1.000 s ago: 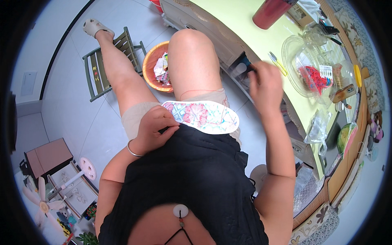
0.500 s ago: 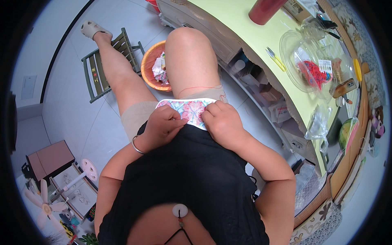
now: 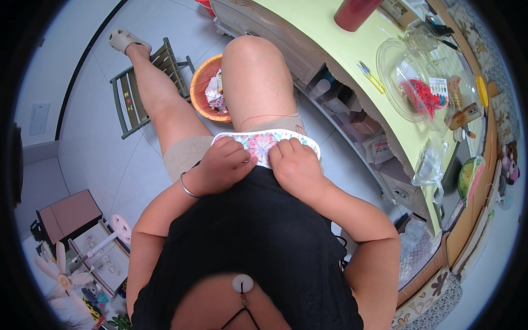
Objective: The person is sewing a decorative insole by hand, passing a needle and red thread through the fabric while holding the insole between their hands.
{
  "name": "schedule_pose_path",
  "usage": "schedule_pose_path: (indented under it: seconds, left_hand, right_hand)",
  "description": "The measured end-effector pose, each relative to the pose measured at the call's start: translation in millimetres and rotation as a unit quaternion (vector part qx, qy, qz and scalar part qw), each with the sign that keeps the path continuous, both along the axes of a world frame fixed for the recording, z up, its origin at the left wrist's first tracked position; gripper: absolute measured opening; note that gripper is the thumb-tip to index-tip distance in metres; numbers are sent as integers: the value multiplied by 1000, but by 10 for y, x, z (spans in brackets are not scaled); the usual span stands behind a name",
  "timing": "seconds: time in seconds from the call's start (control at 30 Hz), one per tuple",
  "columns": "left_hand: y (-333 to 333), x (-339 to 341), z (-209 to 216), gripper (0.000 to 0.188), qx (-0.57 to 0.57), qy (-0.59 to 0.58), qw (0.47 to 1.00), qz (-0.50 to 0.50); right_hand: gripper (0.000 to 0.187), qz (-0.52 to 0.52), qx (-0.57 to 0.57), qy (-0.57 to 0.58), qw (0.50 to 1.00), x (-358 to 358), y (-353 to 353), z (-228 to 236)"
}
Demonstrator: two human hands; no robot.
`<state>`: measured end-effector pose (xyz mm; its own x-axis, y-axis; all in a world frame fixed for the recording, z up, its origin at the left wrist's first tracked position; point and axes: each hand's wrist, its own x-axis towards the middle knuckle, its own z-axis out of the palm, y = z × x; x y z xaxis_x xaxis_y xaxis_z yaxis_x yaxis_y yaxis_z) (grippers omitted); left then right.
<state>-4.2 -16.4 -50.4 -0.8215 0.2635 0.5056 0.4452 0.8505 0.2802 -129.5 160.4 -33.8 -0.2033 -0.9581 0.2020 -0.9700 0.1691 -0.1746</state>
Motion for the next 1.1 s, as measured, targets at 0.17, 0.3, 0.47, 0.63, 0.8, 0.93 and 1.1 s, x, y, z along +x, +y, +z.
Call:
schedule_pose_path:
  seconds: [0.17,0.3,0.47,0.63,0.8,0.93,1.1]
  left_hand:
    - [-16,-9,-62,9,34,-35,999,4]
    - [-10,14,-123,8,83,-31,996,18]
    - [-8,30,-105,7,108,-37,993,30]
    - [-20,45,-123,12,122,-50,991,32]
    - [-30,60,-162,16,152,-55,986,39]
    - [-33,75,-171,18,174,-60,982,40]
    - [-34,73,-191,19,198,-63,977,42]
  right_hand:
    - [12,-37,38,13,998,-5,-24,-40]
    - [12,-75,-88,-187,976,-65,-27,41]
    - [10,-146,-14,-516,844,-45,29,106]
    - [4,-120,-3,-452,884,6,30,96]
    - [12,-38,-69,-411,908,1,54,-12]
    - [12,-69,-27,-410,909,21,76,34]
    - [12,-24,-62,-330,942,29,32,-19]
